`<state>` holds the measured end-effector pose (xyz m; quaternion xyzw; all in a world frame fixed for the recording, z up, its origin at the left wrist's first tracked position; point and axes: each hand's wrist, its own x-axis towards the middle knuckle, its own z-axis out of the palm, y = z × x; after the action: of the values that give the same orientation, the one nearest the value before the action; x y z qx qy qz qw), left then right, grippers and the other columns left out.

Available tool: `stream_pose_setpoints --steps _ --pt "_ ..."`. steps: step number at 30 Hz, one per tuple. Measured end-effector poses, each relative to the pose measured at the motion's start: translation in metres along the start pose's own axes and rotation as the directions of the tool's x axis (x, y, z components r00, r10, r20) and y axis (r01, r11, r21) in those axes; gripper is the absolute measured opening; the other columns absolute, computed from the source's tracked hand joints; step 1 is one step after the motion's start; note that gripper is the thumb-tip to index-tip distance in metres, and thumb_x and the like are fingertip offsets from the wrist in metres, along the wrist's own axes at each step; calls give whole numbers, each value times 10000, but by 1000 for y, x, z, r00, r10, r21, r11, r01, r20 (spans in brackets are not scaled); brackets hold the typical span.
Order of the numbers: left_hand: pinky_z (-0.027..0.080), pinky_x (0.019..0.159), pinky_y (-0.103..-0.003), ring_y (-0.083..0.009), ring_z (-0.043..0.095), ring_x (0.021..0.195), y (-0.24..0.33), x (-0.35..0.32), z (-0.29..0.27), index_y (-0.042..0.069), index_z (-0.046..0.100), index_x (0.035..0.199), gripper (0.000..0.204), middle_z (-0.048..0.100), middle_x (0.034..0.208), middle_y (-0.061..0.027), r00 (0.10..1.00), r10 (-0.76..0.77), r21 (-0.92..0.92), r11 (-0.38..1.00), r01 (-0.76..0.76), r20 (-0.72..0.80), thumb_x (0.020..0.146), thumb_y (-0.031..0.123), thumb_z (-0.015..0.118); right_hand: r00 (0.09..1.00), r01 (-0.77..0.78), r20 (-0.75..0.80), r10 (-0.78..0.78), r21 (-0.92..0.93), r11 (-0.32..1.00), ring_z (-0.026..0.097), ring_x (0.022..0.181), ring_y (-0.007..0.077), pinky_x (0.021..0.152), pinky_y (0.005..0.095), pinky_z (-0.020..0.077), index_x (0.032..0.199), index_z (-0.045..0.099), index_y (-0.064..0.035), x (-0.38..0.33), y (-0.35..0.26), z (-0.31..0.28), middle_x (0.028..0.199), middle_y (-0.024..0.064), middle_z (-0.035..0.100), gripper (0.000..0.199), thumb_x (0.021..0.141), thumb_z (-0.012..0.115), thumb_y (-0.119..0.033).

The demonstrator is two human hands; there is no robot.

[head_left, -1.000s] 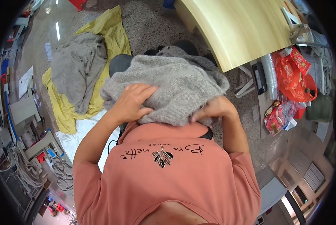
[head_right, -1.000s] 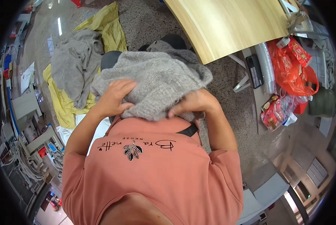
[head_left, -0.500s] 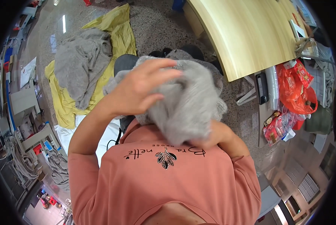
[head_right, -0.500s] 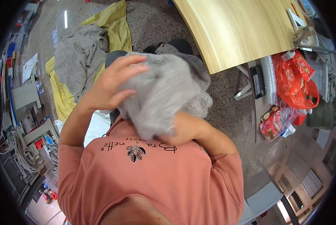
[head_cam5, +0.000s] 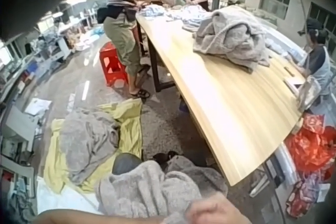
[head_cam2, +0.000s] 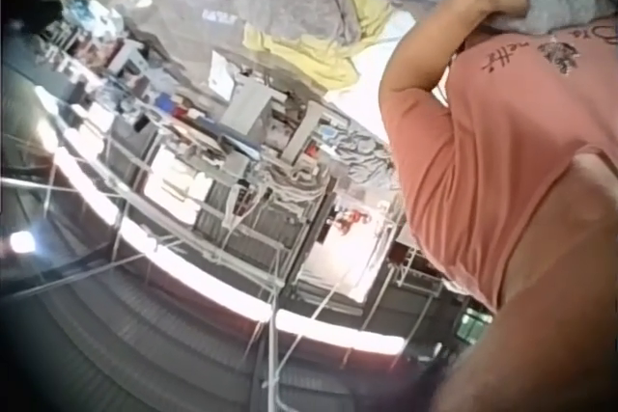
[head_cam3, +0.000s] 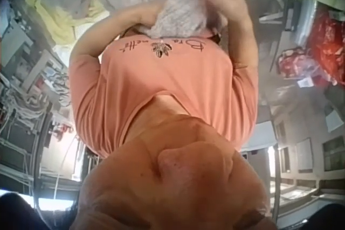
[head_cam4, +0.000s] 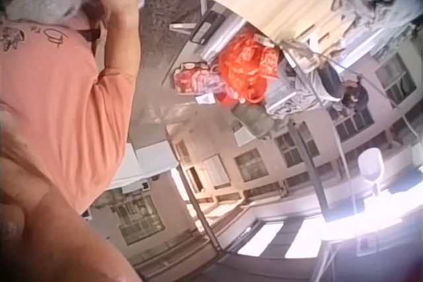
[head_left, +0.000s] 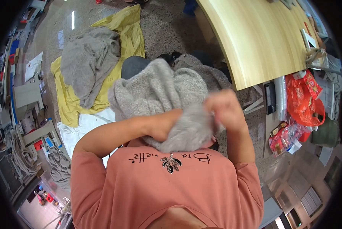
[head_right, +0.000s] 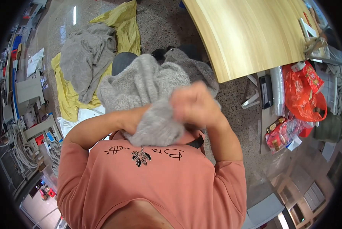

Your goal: Inspecting gray fuzzy sweaters for defects and picking off loose threads or lint.

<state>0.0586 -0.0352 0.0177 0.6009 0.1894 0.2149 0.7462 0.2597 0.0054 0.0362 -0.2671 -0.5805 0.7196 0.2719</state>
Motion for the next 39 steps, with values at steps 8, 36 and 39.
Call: stream_pose_setpoints --steps 8,36,39 --pt "429 610 -441 -435 524 729 17 6 1 -70 511 691 162 536 708 -279 981 -176 520 848 108 84 536 -35 478 830 -554 -544 125 -829 78 573 834 335 741 416 443 960 556 -26 86 124 -37 895 161 584 313 685 636 -150" --pt "431 619 -345 -226 570 676 -3 -47 -120 25 604 793 163 599 694 -77 887 45 741 570 355 -459 647 96 614 756 287 -276 -594 -676 679 508 680 190 620 296 438 802 472 -2 -6 2 20 810 138 558 164 699 588 49" --pt "408 579 -259 -110 526 632 33 -44 -125 18 606 781 90 587 676 -26 725 121 432 863 260 -678 709 73 604 612 229 -529 -588 -593 772 512 764 157 715 277 434 877 479 3 -4 17 16 879 114 558 106 798 548 16"
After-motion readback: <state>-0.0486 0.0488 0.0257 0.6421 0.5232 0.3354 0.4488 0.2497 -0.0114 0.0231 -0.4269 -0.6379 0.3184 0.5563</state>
